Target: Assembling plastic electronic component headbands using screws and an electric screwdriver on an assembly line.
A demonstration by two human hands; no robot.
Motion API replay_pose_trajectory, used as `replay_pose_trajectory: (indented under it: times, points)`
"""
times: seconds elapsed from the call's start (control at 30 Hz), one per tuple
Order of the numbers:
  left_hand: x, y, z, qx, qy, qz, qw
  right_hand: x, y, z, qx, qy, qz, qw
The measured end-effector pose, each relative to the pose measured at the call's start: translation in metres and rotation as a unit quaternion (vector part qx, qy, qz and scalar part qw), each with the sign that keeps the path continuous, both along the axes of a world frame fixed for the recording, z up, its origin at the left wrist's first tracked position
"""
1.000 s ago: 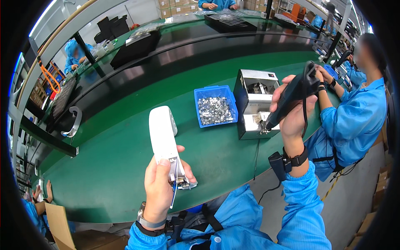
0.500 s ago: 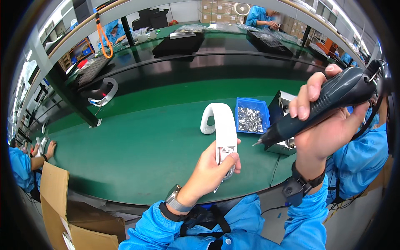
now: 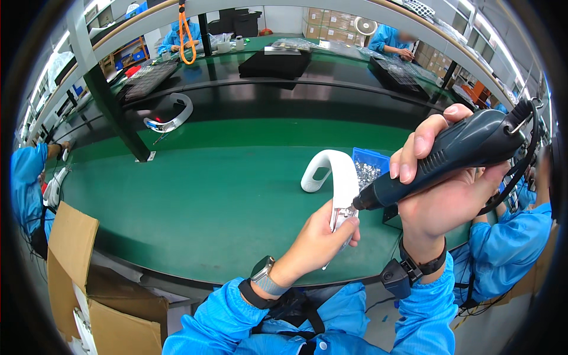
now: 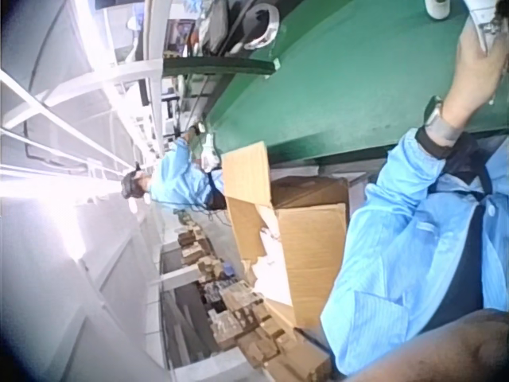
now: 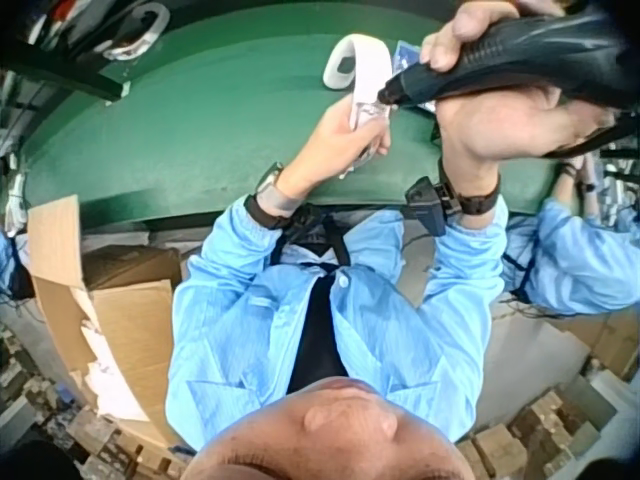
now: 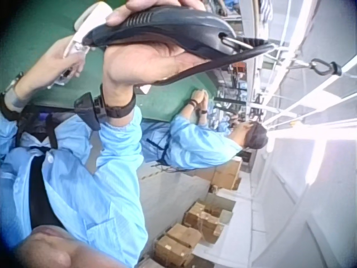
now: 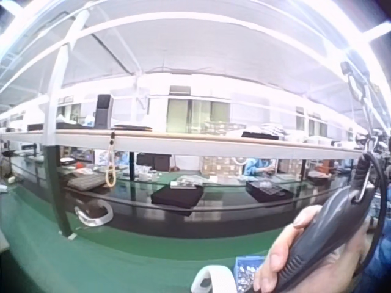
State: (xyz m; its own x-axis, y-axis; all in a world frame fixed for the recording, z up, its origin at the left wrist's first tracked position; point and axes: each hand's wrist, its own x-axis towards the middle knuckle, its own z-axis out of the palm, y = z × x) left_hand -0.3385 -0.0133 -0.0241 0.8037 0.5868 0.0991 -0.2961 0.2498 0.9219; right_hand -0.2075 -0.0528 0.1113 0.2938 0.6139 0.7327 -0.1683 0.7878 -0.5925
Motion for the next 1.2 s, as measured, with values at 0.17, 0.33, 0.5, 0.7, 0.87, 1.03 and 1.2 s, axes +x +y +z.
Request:
replay_pose_trajectory:
  times: [0.17,0.33,0.5,0.7,0.87,1.03,1.2]
  points:
    - [0.002,-0.001,0.001,0.014,0.008,0.002,1.000,0.002,0.000,-0.001,0.005,-0.008,0.006,1.000]
    - [0.006,-0.002,0.002,0.007,0.003,0.001,1.000,0.006,0.001,-0.001,0.008,-0.015,0.011,1.000]
    - [0.009,-0.003,0.003,0.019,0.009,0.003,1.000,0.008,0.001,-0.002,0.008,-0.016,0.009,1.000]
    - [0.010,-0.004,0.003,0.017,0.003,0.009,1.000,0.003,0.002,-0.002,0.006,-0.020,-0.003,1.000]
    - [0.007,-0.004,0.000,0.010,0.001,0.004,1.000,-0.006,0.002,0.000,0.004,-0.043,-0.030,0.999]
    - [0.000,-0.002,0.005,0.000,0.009,0.007,1.000,-0.011,0.000,-0.005,-0.004,0.003,-0.068,0.998]
    - [-0.002,-0.001,0.005,-0.004,0.006,0.017,1.000,-0.012,0.000,-0.005,0.003,0.012,-0.071,0.997]
